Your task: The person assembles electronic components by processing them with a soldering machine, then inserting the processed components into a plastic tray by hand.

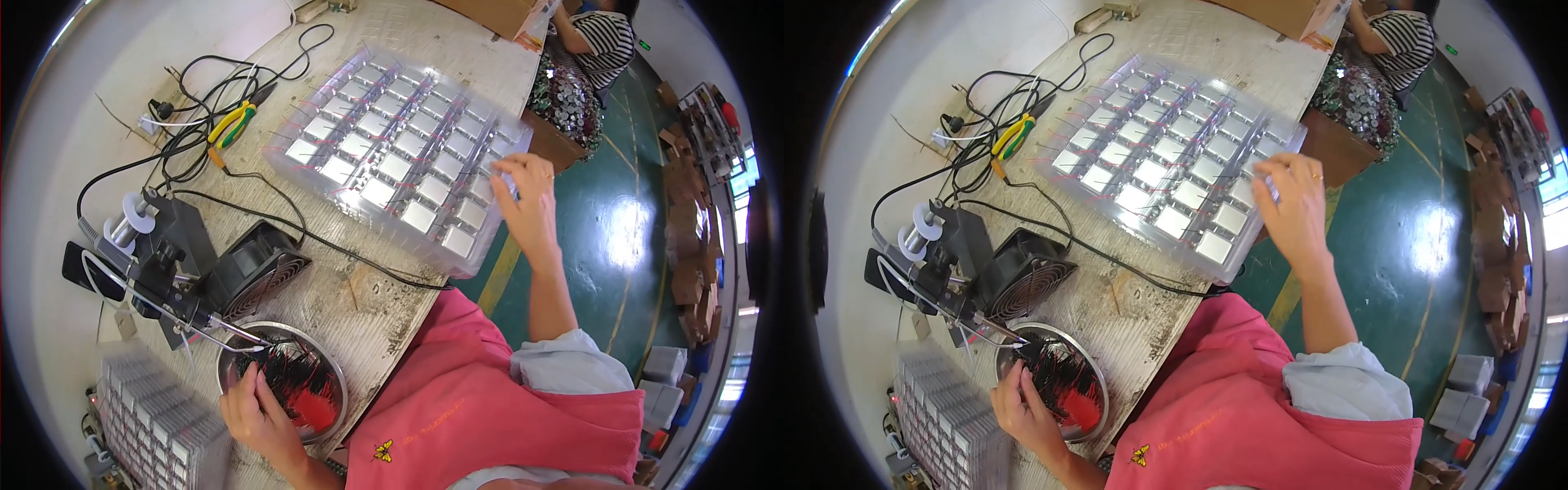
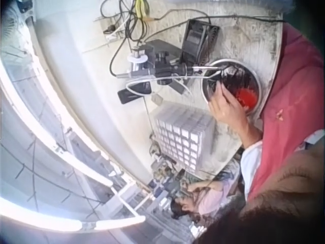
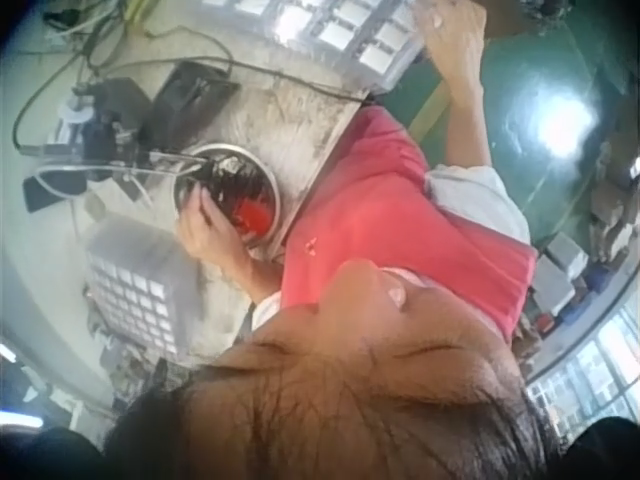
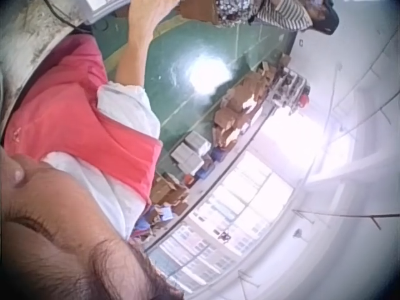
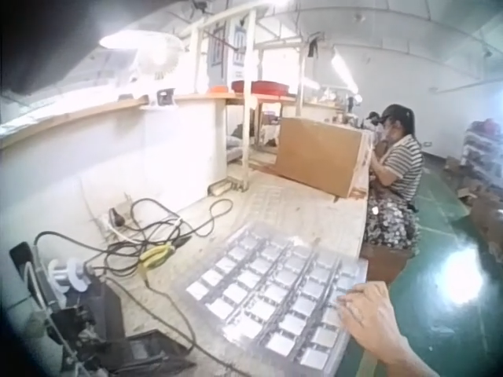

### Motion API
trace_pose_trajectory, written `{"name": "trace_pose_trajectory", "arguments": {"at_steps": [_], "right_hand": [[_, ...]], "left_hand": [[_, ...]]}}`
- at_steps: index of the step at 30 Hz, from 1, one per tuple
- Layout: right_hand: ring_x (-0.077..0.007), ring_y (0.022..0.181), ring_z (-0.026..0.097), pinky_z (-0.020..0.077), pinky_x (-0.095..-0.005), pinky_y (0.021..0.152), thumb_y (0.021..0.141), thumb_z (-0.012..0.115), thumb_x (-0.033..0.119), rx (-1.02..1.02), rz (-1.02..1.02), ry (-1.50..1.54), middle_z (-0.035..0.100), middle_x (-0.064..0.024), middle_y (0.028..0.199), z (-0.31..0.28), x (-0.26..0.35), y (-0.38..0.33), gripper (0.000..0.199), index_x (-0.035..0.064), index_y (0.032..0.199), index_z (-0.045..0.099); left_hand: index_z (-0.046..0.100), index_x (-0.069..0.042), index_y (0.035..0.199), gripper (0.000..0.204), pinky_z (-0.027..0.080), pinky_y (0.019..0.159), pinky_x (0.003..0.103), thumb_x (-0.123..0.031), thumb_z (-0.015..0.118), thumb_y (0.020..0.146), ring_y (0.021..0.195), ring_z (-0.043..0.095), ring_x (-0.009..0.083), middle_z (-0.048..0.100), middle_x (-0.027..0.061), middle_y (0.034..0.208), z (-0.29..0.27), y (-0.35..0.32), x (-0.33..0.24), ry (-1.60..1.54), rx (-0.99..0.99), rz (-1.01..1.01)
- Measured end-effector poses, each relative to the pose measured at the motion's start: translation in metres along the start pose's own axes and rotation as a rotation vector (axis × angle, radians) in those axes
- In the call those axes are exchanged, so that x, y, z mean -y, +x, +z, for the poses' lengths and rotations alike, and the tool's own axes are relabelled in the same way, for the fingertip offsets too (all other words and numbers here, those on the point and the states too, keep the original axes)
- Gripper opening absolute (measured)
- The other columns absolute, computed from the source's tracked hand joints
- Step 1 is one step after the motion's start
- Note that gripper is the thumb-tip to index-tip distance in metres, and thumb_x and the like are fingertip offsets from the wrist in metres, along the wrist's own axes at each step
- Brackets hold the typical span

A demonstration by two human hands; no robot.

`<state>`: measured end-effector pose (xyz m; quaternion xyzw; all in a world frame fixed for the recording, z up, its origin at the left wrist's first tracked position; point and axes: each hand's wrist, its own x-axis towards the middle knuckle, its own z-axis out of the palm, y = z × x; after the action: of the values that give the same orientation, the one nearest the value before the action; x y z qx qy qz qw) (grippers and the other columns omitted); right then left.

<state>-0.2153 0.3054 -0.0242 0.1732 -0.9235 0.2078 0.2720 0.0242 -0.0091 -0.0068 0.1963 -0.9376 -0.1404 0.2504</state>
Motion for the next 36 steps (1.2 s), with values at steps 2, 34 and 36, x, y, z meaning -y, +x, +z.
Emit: {"name": "trace_pose_trajectory", "arguments": {"at_steps": [2, 34, 36], "right_hand": [[-0.0325, 0.101, 0.051, 0.0422, -0.0412, 0.087, 0.081, 0.066, 0.019, 0.044, -0.008, -0.072, 0.060, -0.0108, 0.101, 0.004, -0.006, 0.009, 0.020, 0.0058, 0.095, 0.067], [-0.0116, 0.070, 0.065, 0.0508, -0.0260, 0.065, 0.089, 0.063, 0.008, 1.039, 0.161, 1.176, 0.064, -0.0091, 0.085, 0.011, 0.153, -0.026, 0.018, -0.0001, 0.101, 0.054], [-0.0134, 0.072, 0.065, 0.0514, -0.0270, 0.067, 0.089, 0.061, 0.009, 1.109, 0.215, 1.180, 0.064, -0.0104, 0.086, 0.022, 0.162, -0.032, 0.018, -0.0005, 0.103, 0.054]], "left_hand": [[0.067, -0.001, 0.098, 0.016, 0.042, 0.063, 0.038, 0.000, 0.064, 0.083, 0.069, 0.053, 0.0278, 0.062, 0.0116, 0.078, -0.001, -0.001, -0.001, 0.013, 0.000, -0.009], [0.066, -0.001, 0.097, 0.020, 0.053, 0.065, 0.029, 0.008, 0.067, 0.078, 0.073, 0.067, 0.0230, 0.068, 0.0129, 0.085, 0.006, -0.004, -0.011, -0.302, -0.039, -0.037], [0.065, -0.001, 0.096, 0.021, 0.053, 0.065, 0.030, 0.008, 0.067, 0.077, 0.073, 0.067, 0.0240, 0.068, 0.0126, 0.085, 0.006, -0.004, -0.009, -0.259, -0.047, 0.019]]}}
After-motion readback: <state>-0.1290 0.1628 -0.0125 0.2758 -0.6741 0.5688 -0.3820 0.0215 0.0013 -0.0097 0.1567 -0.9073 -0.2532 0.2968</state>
